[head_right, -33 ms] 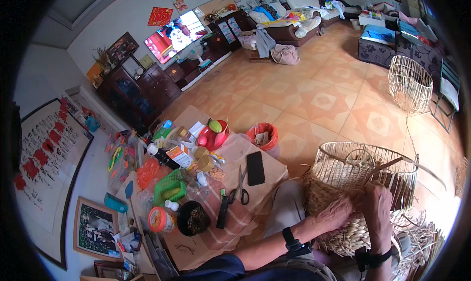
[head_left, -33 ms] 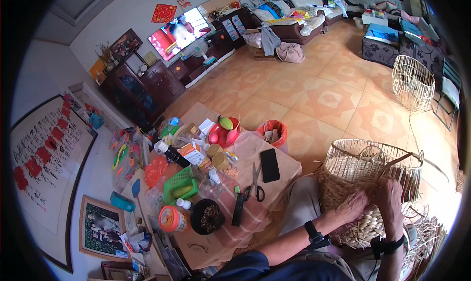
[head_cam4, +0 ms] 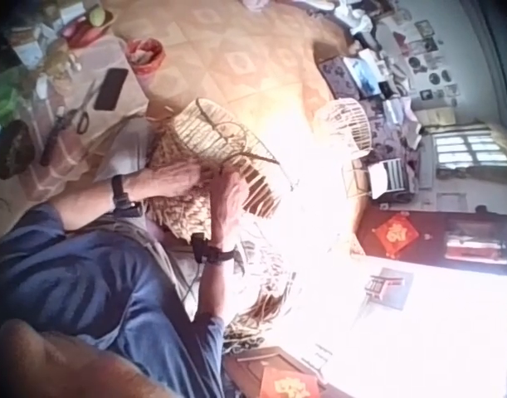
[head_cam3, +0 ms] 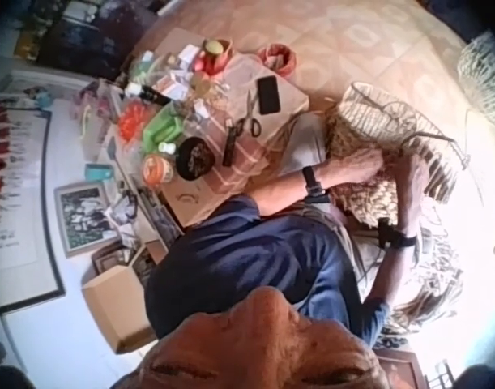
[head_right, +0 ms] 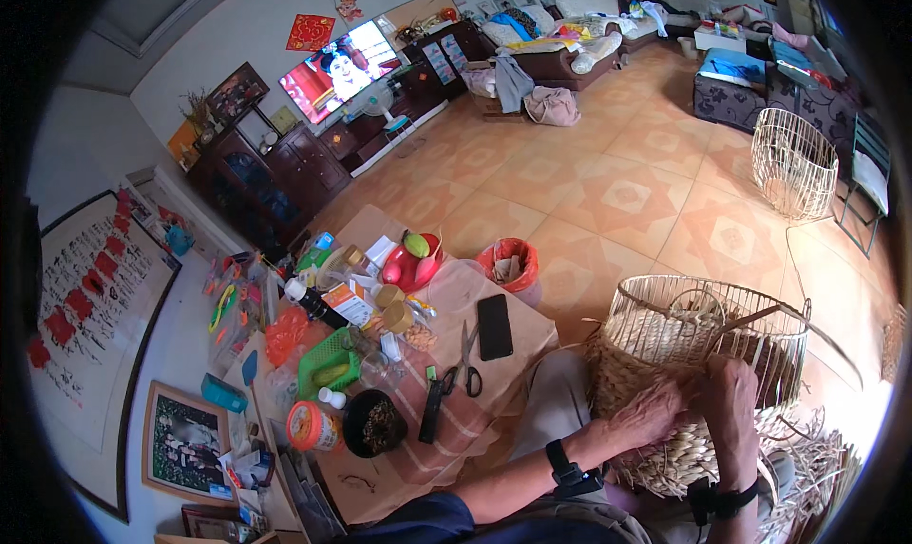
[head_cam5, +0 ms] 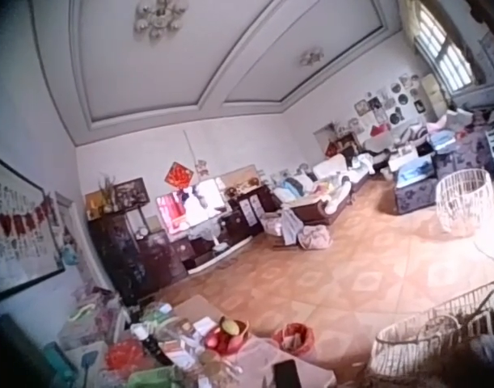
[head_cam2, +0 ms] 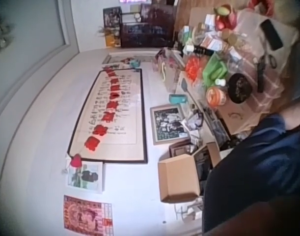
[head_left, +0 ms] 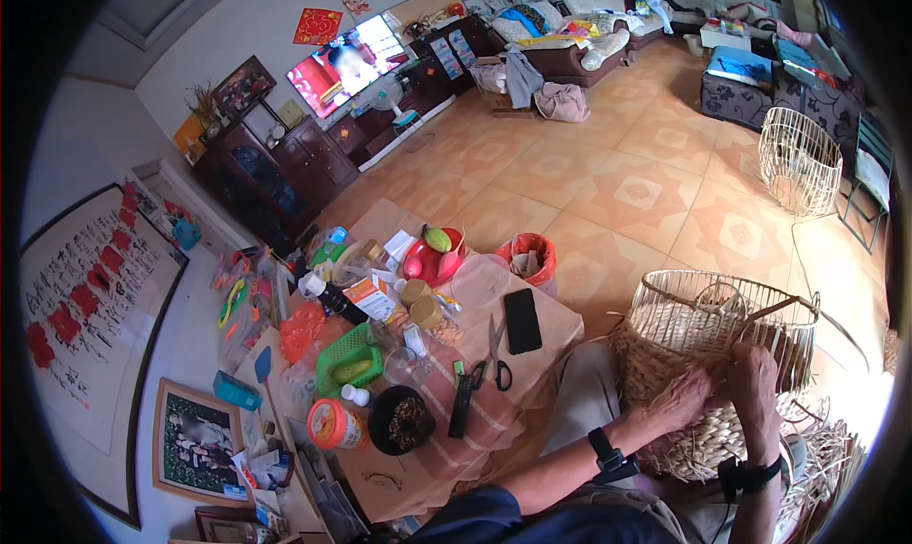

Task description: The recorder is weaving a large bamboo basket using strips of bamboo.

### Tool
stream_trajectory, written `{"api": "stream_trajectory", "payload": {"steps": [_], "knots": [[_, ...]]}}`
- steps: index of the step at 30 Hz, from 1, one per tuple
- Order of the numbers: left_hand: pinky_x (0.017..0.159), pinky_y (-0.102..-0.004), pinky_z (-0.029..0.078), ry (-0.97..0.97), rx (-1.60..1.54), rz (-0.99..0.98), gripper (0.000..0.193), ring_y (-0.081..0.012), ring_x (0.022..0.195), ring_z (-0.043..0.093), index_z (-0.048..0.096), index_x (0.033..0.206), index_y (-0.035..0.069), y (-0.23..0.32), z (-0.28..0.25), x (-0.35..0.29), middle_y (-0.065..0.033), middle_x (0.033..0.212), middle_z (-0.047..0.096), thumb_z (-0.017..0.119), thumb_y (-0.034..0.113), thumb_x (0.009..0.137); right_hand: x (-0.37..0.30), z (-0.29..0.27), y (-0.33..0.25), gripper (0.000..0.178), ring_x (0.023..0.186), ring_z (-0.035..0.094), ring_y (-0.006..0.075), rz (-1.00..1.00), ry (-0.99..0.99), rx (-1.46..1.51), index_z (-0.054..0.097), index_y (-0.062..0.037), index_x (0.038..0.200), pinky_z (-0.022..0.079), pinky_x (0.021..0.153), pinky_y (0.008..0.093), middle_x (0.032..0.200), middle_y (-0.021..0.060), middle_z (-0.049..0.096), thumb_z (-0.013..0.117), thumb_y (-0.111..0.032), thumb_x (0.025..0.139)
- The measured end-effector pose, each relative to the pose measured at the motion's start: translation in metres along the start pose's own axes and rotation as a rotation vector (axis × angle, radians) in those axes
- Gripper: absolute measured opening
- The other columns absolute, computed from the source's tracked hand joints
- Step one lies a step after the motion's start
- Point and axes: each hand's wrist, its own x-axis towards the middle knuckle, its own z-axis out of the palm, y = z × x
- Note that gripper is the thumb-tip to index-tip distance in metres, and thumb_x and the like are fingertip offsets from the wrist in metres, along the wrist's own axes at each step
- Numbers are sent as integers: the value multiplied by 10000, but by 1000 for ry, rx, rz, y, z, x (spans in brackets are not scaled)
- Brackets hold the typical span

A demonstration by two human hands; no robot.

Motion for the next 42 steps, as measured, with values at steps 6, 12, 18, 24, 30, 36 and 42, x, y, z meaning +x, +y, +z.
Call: {"api": "stream_trajectory", "payload": {"steps": [6, 12, 18, 24, 30, 36, 42], "knots": [[902, -514, 503, -99, -44, -54, 368, -419, 1032, 624, 612, 1223, -6, 2, -15, 0, -204, 1098, 656, 684, 85, 873, 1, 5, -1, 141, 745, 625, 478, 71, -42, 81, 585, -1, 828, 464, 649, 543, 720, 247, 608, 699, -85, 828], [887, -510, 506, -120, 38, -77, 311, -414, 1009, 636, 622, 1171, -6, -7, -5, 4, -219, 1071, 663, 654, 156, 908, -6, 10, -1, 160, 731, 678, 428, 135, 50, 123, 644, -32, 1011, 513, 644, 483, 749, 236, 658, 698, -91, 872], [853, -506, 506, -133, 33, -150, 209, -408, 902, 654, 635, 1022, 12, 1, -5, 12, -222, 899, 671, 589, 215, 1010, -24, 10, 7, 420, 673, 656, 142, 386, 127, 476, 697, -74, 1218, 516, 614, 315, 772, 91, 701, 730, 16, 809], [814, -522, 512, 7, 95, -158, 263, -417, 853, 655, 643, 910, 9, 13, -6, 21, -218, 797, 658, 596, 242, 1026, -69, 20, 23, 326, 729, 603, 62, 611, 264, 831, 688, -25, 1163, 467, 617, 198, 842, -13, 639, 811, -19, 861], [797, -532, 511, -26, -27, -245, 216, -438, 873, 662, 630, 821, -8, 1, 8, 21, -239, 806, 665, 656, 148, 968, -42, -23, 5, 375, 693, 610, 143, 381, 19, 760, 636, 2, 1201, 452, 608, 322, 788, 75, 666, 784, -128, 882], [768, -541, 516, 97, 17, -226, 157, -463, 855, 666, 632, 862, -30, -4, 22, 15, -265, 827, 666, 663, 107, 930, -7, -23, 10, 195, 619, 587, 331, 306, -220, 240, 697, 32, 937, 447, 613, 433, 676, 179, 612, 729, -154, 885], [740, -534, 522, 97, -33, -222, 155, -452, 830, 677, 641, 933, 0, -5, 18, 12, -254, 821, 679, 676, 150, 939, -43, -1, 9, 63, 698, 620, 247, 359, 110, 512, 696, 24, 909, 475, 645, 371, 773, 163, 626, 674, -35, 903]]}}
